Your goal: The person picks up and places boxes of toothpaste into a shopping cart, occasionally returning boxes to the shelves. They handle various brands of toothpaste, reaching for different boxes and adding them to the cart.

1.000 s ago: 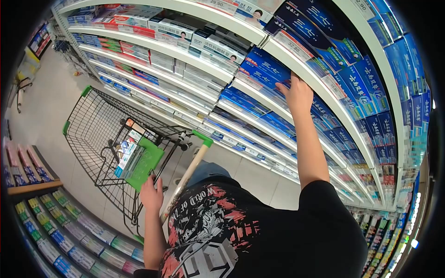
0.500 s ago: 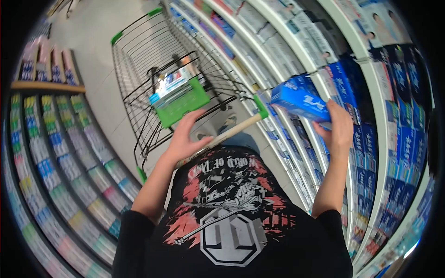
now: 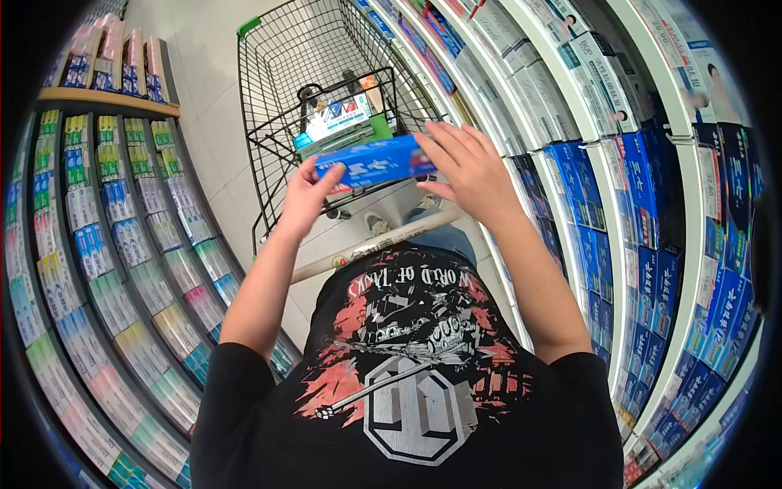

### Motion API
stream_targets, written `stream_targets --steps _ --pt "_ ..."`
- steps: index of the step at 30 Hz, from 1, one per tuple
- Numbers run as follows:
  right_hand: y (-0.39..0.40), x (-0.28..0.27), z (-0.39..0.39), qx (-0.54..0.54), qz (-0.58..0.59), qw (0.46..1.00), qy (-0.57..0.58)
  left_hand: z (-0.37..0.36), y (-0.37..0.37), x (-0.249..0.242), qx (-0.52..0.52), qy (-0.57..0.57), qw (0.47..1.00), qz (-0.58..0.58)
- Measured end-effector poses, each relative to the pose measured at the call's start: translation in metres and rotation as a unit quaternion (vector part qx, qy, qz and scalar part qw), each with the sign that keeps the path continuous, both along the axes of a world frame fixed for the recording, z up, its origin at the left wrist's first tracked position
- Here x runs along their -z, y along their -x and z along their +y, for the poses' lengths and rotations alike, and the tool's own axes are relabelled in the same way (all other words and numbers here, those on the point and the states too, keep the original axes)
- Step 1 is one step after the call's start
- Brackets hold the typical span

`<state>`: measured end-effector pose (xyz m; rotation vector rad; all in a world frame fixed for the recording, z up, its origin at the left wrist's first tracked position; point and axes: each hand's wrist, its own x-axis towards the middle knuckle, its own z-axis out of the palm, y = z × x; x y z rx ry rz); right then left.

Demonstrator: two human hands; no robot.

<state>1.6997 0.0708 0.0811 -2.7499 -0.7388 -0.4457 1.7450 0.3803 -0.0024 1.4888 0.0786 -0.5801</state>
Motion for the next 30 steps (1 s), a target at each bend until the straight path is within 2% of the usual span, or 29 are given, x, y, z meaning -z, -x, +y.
stream_targets --steps 3,5,7,8,11,15,16,17,18,21,23,24,25,26,27,29,30 --pt "0.007 0.037 0.0 0.034 0.015 0.999 -0.035 0.031 -0.02 0.044 -0.037 -0.064 0.994 0.074" --pt "0.021 0.068 -0.006 0.029 0.046 0.998 -0.041 0.047 -0.032 0.072 -0.021 -0.047 0.989 0.138" --pt "0.036 0.097 -0.013 0.011 0.108 0.994 -0.014 0.058 -0.043 0.105 -0.012 -0.092 0.979 0.183" --pt "0.045 0.106 -0.016 0.041 0.141 0.989 -0.022 0.061 -0.045 0.118 -0.012 -0.123 0.974 0.192" --pt "0.046 0.103 -0.015 0.066 0.178 0.98 -0.059 0.073 -0.053 0.165 -0.007 -0.158 0.959 0.236" --pt "0.045 0.107 -0.015 0.064 0.162 0.982 -0.077 0.073 -0.055 0.174 0.023 -0.243 0.939 0.242" --pt "0.046 0.108 -0.015 0.064 0.162 0.982 -0.077 0.075 -0.063 0.176 0.143 -0.384 0.894 0.179" --pt "0.046 0.109 -0.015 0.064 0.161 0.982 -0.078 0.077 -0.071 0.177 0.257 -0.51 0.814 0.107" --pt "0.045 0.109 -0.015 0.065 0.164 0.981 -0.078 0.079 -0.074 0.179 0.271 -0.549 0.79 0.043" --pt "0.04 0.11 -0.012 0.066 0.154 0.98 -0.11 0.08 -0.082 0.171 0.261 -0.594 0.759 0.041" --pt "0.026 0.109 -0.006 0.089 0.215 0.946 -0.226 0.076 -0.078 0.155 0.248 -0.585 0.769 0.075" --pt "0.013 0.105 0.0 0.089 0.216 0.946 -0.226 0.076 -0.076 0.158 0.251 -0.61 0.751 0.043" --pt "-0.005 0.101 0.009 0.094 0.252 0.921 -0.28 0.074 -0.075 0.151 0.253 -0.634 0.731 0.009" --pt "-0.023 0.101 0.018 0.099 0.289 0.892 -0.333 0.065 -0.073 0.148 0.212 -0.632 0.745 0.023" --pt "-0.041 0.111 0.029 0.096 0.289 0.893 -0.332 0.059 -0.071 0.15 0.209 -0.632 0.746 0.024" --pt "-0.076 0.145 0.046 0.154 0.34 0.851 -0.369 0.052 -0.064 0.163 0.017 -0.531 0.845 -0.064" --pt "-0.091 0.161 0.051 0.15 0.342 0.852 -0.367 0.048 -0.058 0.173 -0.062 -0.477 0.872 -0.088"
